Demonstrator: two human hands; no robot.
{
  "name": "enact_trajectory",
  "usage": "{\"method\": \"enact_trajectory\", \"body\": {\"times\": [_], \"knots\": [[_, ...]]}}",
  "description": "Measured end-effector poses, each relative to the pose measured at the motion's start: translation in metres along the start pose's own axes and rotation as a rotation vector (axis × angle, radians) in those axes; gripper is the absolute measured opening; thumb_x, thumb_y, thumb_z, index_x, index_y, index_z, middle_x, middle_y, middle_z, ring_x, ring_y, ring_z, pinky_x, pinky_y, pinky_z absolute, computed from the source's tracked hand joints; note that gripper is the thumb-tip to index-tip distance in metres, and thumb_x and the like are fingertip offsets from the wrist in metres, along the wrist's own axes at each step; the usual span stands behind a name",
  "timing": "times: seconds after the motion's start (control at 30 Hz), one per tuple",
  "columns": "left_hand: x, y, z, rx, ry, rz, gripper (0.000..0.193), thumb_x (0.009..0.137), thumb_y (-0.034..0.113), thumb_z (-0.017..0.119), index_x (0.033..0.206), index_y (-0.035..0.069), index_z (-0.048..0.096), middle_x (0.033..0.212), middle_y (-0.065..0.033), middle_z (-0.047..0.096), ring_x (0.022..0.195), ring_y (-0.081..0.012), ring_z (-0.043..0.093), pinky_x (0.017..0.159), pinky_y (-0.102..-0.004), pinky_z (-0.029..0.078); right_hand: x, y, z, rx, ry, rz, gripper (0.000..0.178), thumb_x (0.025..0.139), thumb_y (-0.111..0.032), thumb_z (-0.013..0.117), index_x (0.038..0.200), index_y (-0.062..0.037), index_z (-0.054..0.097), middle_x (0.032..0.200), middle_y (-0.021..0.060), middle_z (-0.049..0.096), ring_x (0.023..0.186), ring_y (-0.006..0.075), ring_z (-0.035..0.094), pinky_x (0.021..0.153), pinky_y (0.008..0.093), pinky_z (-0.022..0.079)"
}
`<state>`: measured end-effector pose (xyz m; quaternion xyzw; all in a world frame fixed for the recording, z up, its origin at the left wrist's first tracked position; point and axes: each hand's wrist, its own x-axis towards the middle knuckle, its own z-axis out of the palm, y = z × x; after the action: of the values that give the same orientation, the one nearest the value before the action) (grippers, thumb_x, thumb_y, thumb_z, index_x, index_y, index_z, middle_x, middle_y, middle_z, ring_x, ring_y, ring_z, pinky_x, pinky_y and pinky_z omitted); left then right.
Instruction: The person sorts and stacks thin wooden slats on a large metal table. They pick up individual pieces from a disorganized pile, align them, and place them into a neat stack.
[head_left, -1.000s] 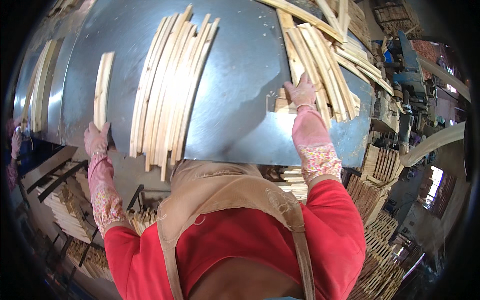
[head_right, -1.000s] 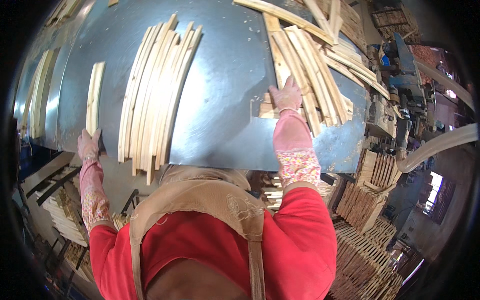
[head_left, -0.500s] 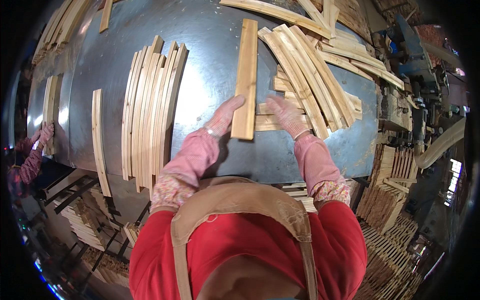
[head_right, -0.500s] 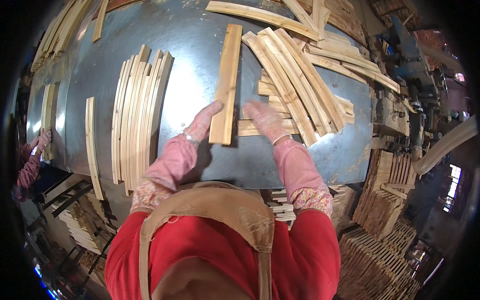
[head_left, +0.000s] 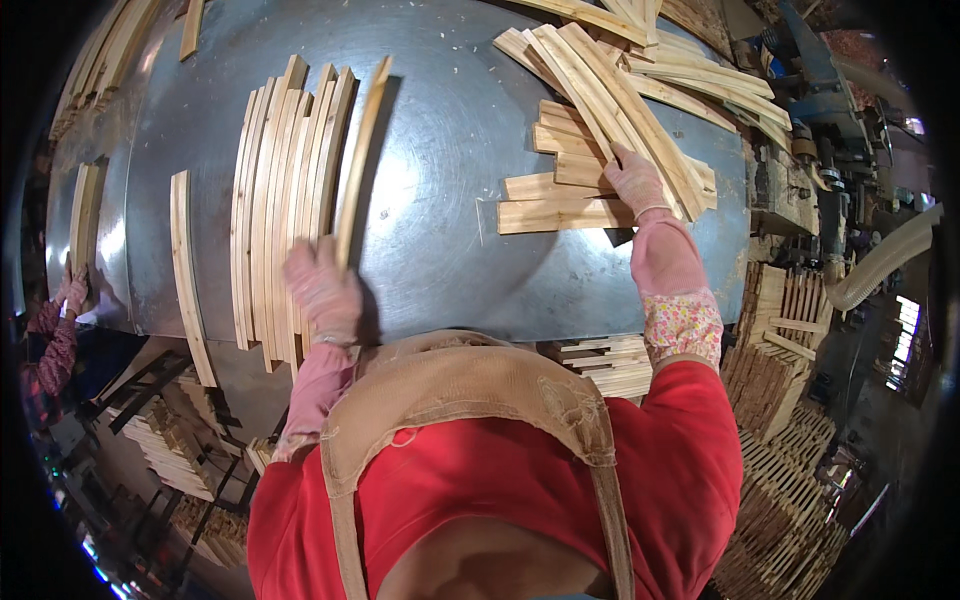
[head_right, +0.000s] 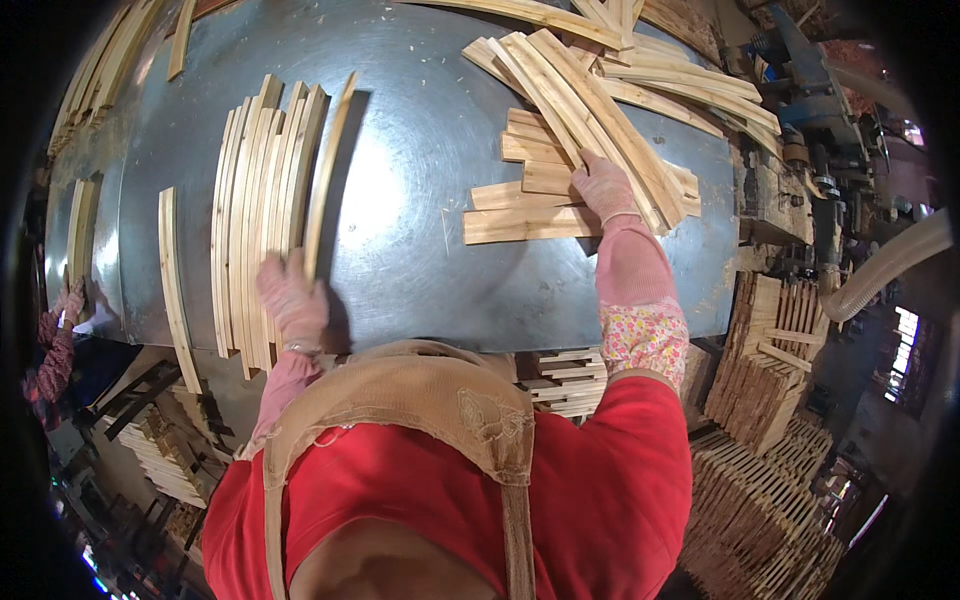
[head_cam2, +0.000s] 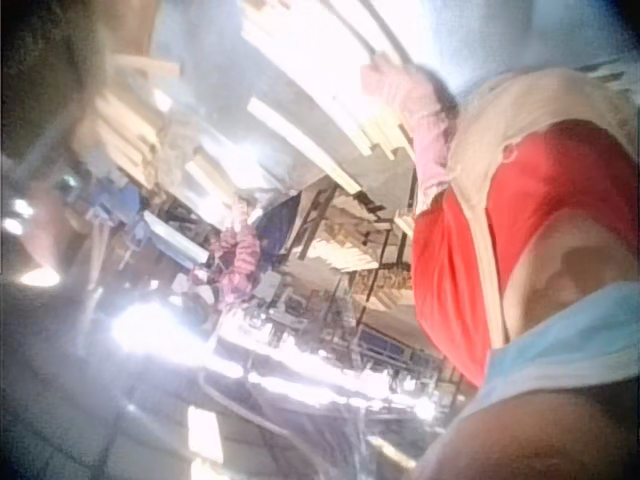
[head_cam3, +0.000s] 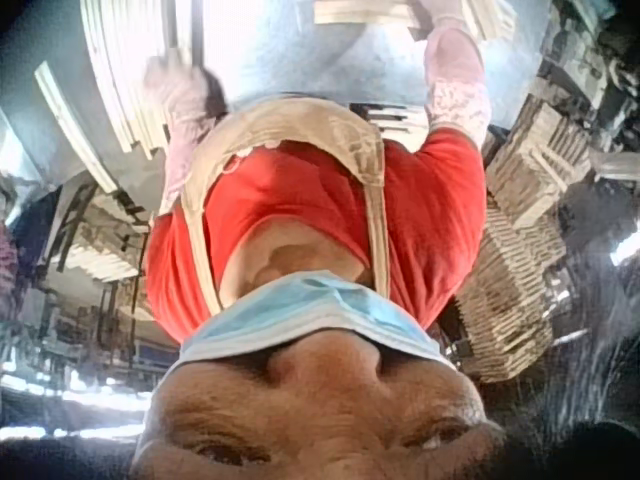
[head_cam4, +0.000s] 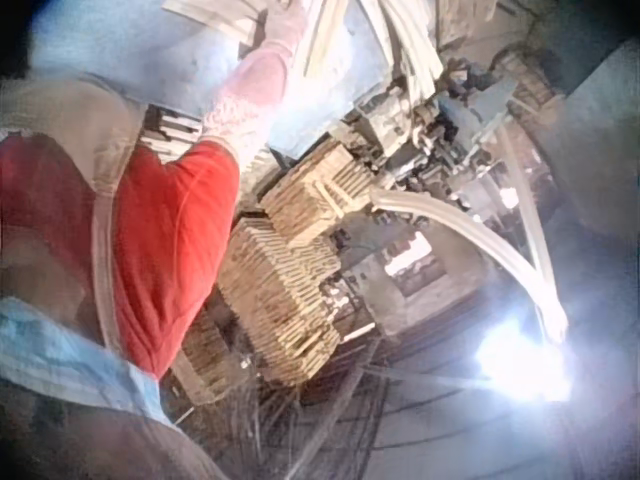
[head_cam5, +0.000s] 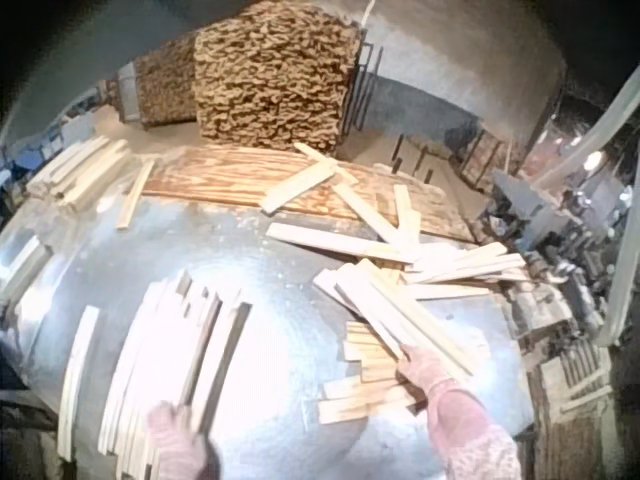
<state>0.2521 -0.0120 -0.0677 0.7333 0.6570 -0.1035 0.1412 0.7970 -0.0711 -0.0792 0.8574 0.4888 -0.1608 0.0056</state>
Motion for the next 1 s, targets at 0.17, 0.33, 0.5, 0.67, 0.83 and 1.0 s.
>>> {"method": "enact_trajectory", "body": {"times": [0.17,0.33,0.5,0.67,0.83,1.0], "knots": [[-0.025,-0.066,0.045,0.090,0.167,-0.067,0.094,0.081,0.038,0.087,0.161,0.015,0.043,0.162,-0.0222,0.042,0.153,-0.0433,0.036,0.132,-0.0565,0.021,-0.002,-0.021,0.013,-0.159,0.008,0.091,0.064,0.092,-0.041,0.067,0.148,-0.0121,0.057,0.128,0.0256,0.074,0.119,0.0436,0.071,0.106,0.0515,0.053],[-0.022,-0.072,0.030,-0.053,0.151,-0.018,0.090,0.083,0.044,0.084,0.159,0.013,0.046,0.163,-0.0228,0.041,0.154,-0.0437,0.034,0.132,-0.0568,0.020,-0.013,-0.122,-0.020,0.231,-0.234,0.164,0.083,0.091,-0.040,0.074,0.163,-0.0083,0.047,0.134,0.0230,0.072,0.123,0.0365,0.070,0.108,0.0395,0.054],[-0.008,-0.076,0.038,-0.214,0.258,0.138,0.079,0.088,0.048,0.079,0.152,0.011,0.054,0.157,-0.0223,0.048,0.150,-0.0434,0.041,0.130,-0.0580,0.023,-0.037,-0.247,0.101,1.124,-0.473,0.029,0.078,0.099,-0.042,0.069,0.164,-0.0064,0.045,0.132,0.0156,0.072,0.114,0.0260,0.068,0.103,0.0408,0.054],[0.004,-0.045,0.023,-0.159,0.237,0.251,0.079,0.087,0.047,0.080,0.152,0.010,0.054,0.157,-0.0221,0.047,0.150,-0.0433,0.039,0.130,-0.0606,0.021,-0.081,-0.386,0.085,0.163,-0.815,-0.530,0.068,0.109,-0.048,0.049,0.159,-0.0025,0.047,0.143,0.0236,0.067,0.123,0.0406,0.070,0.108,0.0497,0.054],[0.001,-0.044,0.011,-0.141,0.204,0.257,0.082,0.081,0.035,0.085,0.152,0.009,0.053,0.157,-0.0234,0.046,0.149,-0.0456,0.040,0.129,-0.0623,0.023,0.078,-0.275,0.076,0.398,-0.005,-0.530,0.050,0.099,-0.041,0.059,0.138,-0.0096,0.065,0.129,0.0248,0.071,0.118,0.0450,0.068,0.102,0.0520,0.054],[0.016,-0.020,0.003,-0.187,0.243,0.244,0.080,0.082,0.032,0.083,0.152,0.008,0.052,0.155,-0.0259,0.046,0.146,-0.0487,0.041,0.127,-0.0639,0.028,0.271,-0.148,-0.053,-0.204,0.334,-0.126,0.072,0.086,-0.020,0.068,0.156,-0.0114,0.051,0.156,0.0182,0.057,0.146,0.0374,0.053,0.121,0.0506,0.043]]}}
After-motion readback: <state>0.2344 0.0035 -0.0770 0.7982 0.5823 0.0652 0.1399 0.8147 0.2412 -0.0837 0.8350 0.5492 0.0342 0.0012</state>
